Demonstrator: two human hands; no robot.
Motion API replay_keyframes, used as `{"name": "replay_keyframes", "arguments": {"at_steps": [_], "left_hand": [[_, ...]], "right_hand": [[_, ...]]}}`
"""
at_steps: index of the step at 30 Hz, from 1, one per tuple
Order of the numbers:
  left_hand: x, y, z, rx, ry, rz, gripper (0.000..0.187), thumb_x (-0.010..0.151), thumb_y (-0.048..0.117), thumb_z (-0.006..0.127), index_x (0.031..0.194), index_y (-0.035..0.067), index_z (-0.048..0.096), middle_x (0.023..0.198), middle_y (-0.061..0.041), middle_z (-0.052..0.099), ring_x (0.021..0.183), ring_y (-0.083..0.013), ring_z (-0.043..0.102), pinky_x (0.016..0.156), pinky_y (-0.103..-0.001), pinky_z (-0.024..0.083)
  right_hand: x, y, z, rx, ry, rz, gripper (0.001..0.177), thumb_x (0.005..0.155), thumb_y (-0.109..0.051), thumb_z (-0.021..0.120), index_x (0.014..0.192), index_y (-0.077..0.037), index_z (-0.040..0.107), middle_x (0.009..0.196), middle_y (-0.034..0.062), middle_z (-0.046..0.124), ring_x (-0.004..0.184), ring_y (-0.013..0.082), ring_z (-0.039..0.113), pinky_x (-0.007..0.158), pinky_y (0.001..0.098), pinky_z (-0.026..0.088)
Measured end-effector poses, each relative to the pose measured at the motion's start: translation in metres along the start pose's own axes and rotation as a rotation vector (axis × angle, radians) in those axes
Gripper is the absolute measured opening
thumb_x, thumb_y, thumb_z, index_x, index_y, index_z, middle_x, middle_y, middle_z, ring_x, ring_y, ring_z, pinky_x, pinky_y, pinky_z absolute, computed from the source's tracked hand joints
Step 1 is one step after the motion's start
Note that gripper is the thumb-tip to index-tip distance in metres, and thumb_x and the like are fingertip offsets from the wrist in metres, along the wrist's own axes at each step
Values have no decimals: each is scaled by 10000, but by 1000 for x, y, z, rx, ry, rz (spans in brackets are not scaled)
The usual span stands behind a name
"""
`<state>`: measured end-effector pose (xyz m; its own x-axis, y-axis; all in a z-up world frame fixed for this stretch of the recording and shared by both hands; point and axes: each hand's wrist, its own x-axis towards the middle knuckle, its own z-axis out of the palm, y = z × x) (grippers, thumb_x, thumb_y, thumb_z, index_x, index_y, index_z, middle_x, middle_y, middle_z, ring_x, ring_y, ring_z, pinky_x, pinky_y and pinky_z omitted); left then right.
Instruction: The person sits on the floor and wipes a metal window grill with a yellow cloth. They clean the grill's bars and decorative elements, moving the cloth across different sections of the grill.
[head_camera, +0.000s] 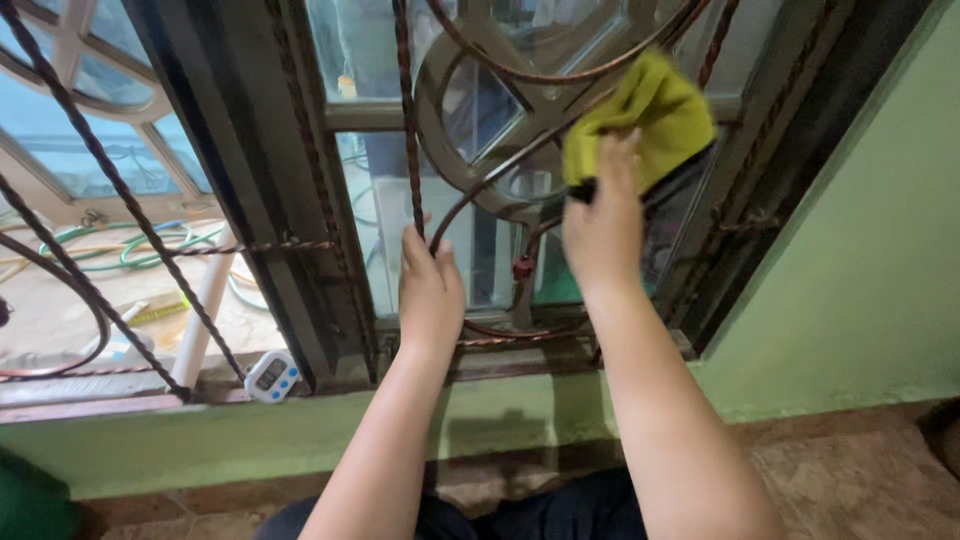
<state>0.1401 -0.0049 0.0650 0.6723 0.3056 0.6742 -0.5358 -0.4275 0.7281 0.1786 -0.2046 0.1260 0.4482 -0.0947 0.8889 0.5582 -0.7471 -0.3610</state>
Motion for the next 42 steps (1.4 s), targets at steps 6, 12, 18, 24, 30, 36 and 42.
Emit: {"name": "replay_keyframes", "arguments": {"at_steps": [6, 12, 18, 24, 30, 36, 42], "left_hand": [[-1, -13, 0, 21, 2, 47, 344, 1039, 115, 491, 1355, 10, 402, 1186, -296, 629, 1053, -478, 638, 867, -521, 494], [0, -13, 3, 38, 17, 7, 353, 1044, 121, 498, 1368, 26, 396, 1157, -285, 630, 1042, -474, 640, 860, -535, 496], [-3, -12, 2, 57, -4, 33, 350, 1043, 118, 485, 1357, 13, 373, 1206, -284, 616, 1056, -480, 633, 839, -539, 494], [1, -11, -1, 19, -15, 11, 332, 1049, 116, 489, 1351, 19, 393, 1171, -277, 627, 1043, -470, 641, 852, -528, 502], [-3, -17, 1, 19, -1, 44, 359, 1043, 105, 505, 1368, 16, 380, 1211, -269, 623, 1061, -478, 634, 848, -531, 499], [-2, -16, 4, 20, 18, 69, 387, 1027, 88, 503, 1382, 13, 367, 1205, -270, 617, 1046, -467, 641, 849, -529, 494], [-1, -16, 2, 17, -11, 38, 351, 1044, 95, 503, 1365, 21, 383, 1186, -270, 620, 1061, -466, 638, 861, -520, 503]], "right_hand": [[22, -7, 28, -299, -174, -100, 453, 862, -67, 671, 1302, -2, 585, 1349, 240, 580, 1363, 468, 504, 1262, 498, 323], [16, -39, 31, -422, -387, -536, 773, 747, -168, 726, 1479, -41, 514, 1500, 165, 496, 1368, 376, 452, 1171, 563, 291], [39, -54, 47, -491, -285, -698, 818, 855, -237, 732, 1568, -10, 401, 1649, 178, 353, 1534, 365, 300, 1236, 553, 251], [39, -57, 64, -428, -207, -577, 801, 819, -228, 694, 1532, -10, 402, 1639, 216, 347, 1528, 393, 298, 1256, 552, 229], [16, -58, 58, -480, -270, -606, 827, 905, -273, 705, 1602, -22, 339, 1650, 177, 327, 1522, 370, 301, 1236, 545, 256], [3, -54, 46, -610, -520, -725, 921, 783, -307, 688, 1607, -142, 310, 1656, 80, 308, 1483, 302, 338, 1107, 470, 331], [41, -45, 55, -591, -363, -1064, 681, 958, -266, 616, 1604, -218, 405, 1636, -32, 419, 1457, 220, 450, 1215, 455, 338]]}}
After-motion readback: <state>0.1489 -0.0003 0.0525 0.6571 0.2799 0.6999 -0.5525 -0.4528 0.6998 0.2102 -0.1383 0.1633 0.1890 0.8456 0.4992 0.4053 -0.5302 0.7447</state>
